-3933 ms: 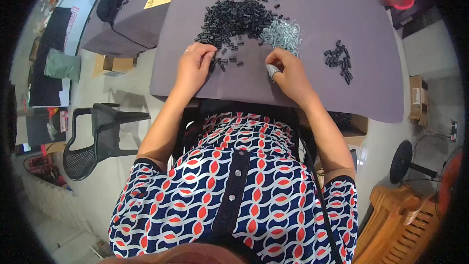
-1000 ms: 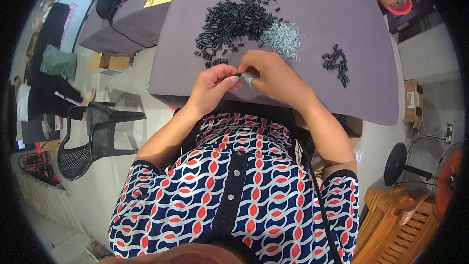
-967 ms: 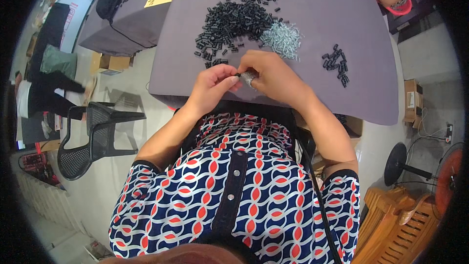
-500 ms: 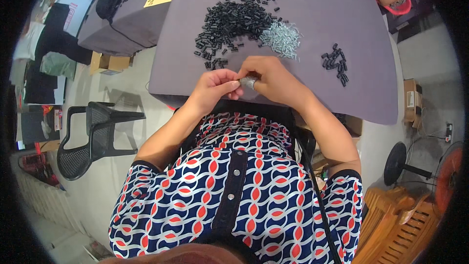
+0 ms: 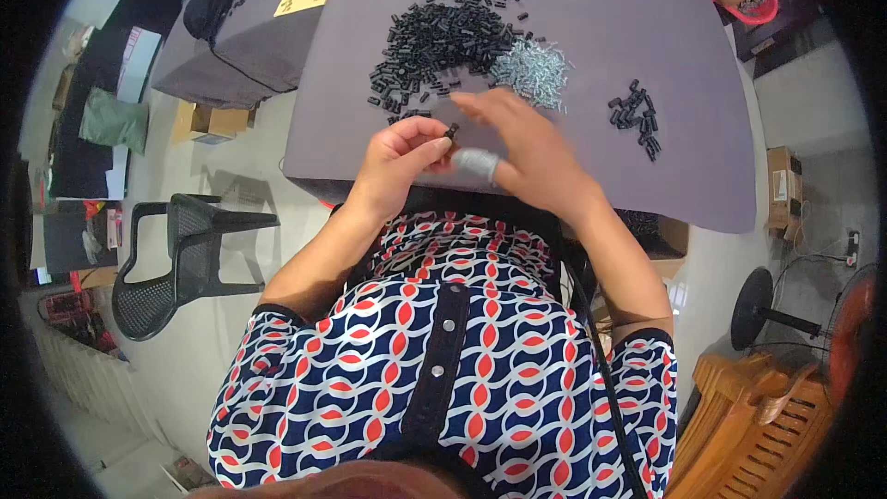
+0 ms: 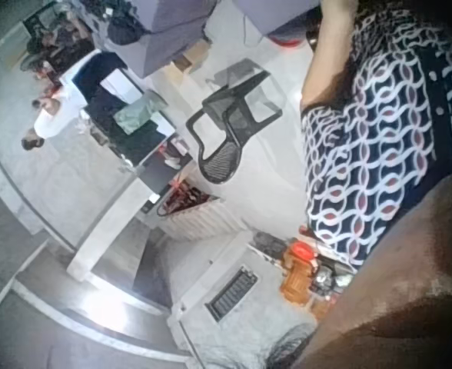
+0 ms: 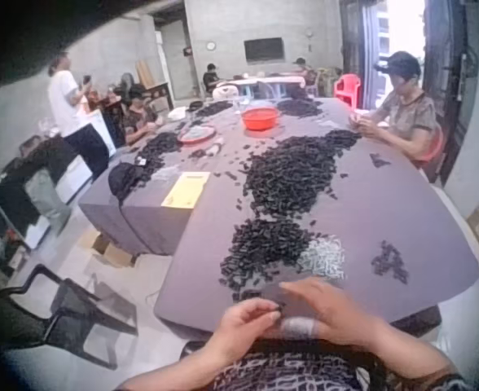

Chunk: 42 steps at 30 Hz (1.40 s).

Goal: Assembling small black plastic components into metal connectors manually.

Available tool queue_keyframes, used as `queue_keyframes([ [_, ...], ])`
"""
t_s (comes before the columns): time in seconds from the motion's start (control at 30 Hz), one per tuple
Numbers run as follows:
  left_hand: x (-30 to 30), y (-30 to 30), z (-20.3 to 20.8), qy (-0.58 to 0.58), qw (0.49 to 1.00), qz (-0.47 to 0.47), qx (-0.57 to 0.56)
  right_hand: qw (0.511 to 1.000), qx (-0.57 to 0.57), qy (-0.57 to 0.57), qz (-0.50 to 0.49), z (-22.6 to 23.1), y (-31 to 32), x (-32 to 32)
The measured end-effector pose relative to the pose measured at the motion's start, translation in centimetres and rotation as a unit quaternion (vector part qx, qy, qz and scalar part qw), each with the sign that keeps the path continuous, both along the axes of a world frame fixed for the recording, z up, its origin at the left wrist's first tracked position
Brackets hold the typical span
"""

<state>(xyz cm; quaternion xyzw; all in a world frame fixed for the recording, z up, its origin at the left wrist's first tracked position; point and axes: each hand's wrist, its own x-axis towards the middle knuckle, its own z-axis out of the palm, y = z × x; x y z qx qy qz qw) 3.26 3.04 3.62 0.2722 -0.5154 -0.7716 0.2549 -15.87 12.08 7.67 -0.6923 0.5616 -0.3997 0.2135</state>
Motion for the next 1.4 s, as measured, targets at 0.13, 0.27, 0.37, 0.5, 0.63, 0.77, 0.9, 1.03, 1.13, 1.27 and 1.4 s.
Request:
queue_keyframes([
  [0.13, -0.6, 0.6, 0.6, 0.018, 0.999, 0.018, 0.044, 0.986, -0.094, 0.135, -0.031, -0.4, -0.5, 1.0],
  [0.27, -0.7, 0.5, -0.8, 0.042, 0.998, 0.011, 0.045, 0.985, -0.106, 0.132, -0.028, -2.4, -1.4, 1.6],
  [0.37, -0.7, 0.3, -0.6, 0.014, 0.999, -0.004, 0.048, 0.992, -0.085, 0.093, -0.02, -3.1, -1.4, 1.7],
  [0.5, -0.3, -0.4, 0.1, 0.041, 0.968, -0.058, 0.243, 0.999, -0.03, -0.009, 0.01, -3.2, -1.3, 1.2],
  [0.63, -0.1, -0.5, -0.7, 0.058, 0.964, -0.104, 0.238, 0.997, -0.02, -0.07, 0.037, -2.6, -0.8, 1.5],
  [0.77, -0.4, 0.2, -1.5, 0.096, 0.956, -0.094, 0.259, 0.998, -0.013, -0.038, 0.048, -2.8, -0.8, 1.4],
  [0.9, -0.7, 0.9, -2.3, 0.134, 0.951, -0.071, 0.269, 0.999, -0.022, 0.005, 0.039, -3.3, -0.8, 1.4],
  [1.03, -1.1, 1.7, -1.8, 0.14, 0.951, -0.046, 0.271, 0.997, -0.052, 0.023, 0.048, -4.0, -0.7, 1.2],
  [1.13, -1.2, 1.5, -1.9, 0.126, 0.957, -0.049, 0.256, 0.996, -0.07, 0.021, 0.051, -4.1, -0.7, 0.9],
  [1.27, -0.9, 0.1, -1.5, -0.097, 0.964, -0.054, -0.242, 0.99, -0.09, 0.108, -0.008, -4.8, -0.1, -0.5],
  [1.4, 0.6, -3.0, -1.0, -0.156, 0.788, 0.106, -0.586, 0.933, -0.06, 0.261, -0.241, -5.5, 1.6, -6.5],
])
